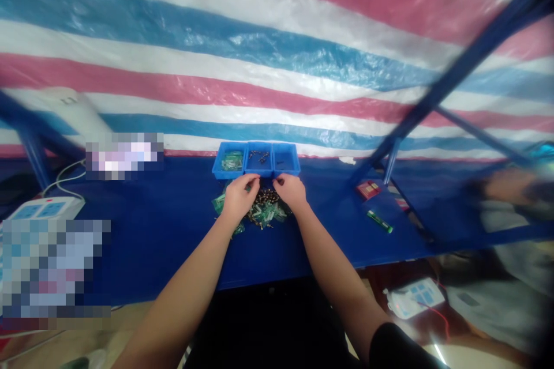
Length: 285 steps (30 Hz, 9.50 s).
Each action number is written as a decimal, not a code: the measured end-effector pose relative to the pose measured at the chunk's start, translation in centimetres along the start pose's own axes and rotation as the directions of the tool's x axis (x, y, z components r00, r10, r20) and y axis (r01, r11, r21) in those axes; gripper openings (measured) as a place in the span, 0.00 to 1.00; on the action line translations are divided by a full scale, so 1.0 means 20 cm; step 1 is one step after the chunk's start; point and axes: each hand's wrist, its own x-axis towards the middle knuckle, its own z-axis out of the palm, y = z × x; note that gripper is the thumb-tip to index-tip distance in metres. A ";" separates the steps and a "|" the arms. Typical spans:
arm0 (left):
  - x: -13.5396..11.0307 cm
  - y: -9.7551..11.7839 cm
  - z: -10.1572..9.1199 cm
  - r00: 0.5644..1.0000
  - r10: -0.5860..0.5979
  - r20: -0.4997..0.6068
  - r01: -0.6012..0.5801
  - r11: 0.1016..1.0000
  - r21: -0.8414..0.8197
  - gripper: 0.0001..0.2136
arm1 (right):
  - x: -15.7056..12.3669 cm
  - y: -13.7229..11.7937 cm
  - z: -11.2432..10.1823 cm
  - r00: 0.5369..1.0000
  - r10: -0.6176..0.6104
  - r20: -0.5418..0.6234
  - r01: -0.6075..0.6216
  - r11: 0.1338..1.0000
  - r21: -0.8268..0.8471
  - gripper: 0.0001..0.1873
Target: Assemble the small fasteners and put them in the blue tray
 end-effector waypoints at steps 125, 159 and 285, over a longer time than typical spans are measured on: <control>0.01 0.05 -0.02 0.985 -0.092 0.147 0.092 0.996 0.010 0.12 | -0.02 -0.10 0.07 0.970 -0.204 0.134 -0.029 0.451 0.892 0.20; 0.01 0.05 -0.03 0.983 -0.111 0.146 0.115 0.993 -0.019 0.12 | -0.01 -0.10 0.07 0.984 -0.155 0.089 -0.003 0.485 0.875 0.17; 0.00 0.03 -0.01 0.984 -0.078 0.161 0.069 0.996 0.062 0.12 | -0.01 -0.04 0.09 0.947 -0.322 0.013 0.320 0.943 0.091 0.16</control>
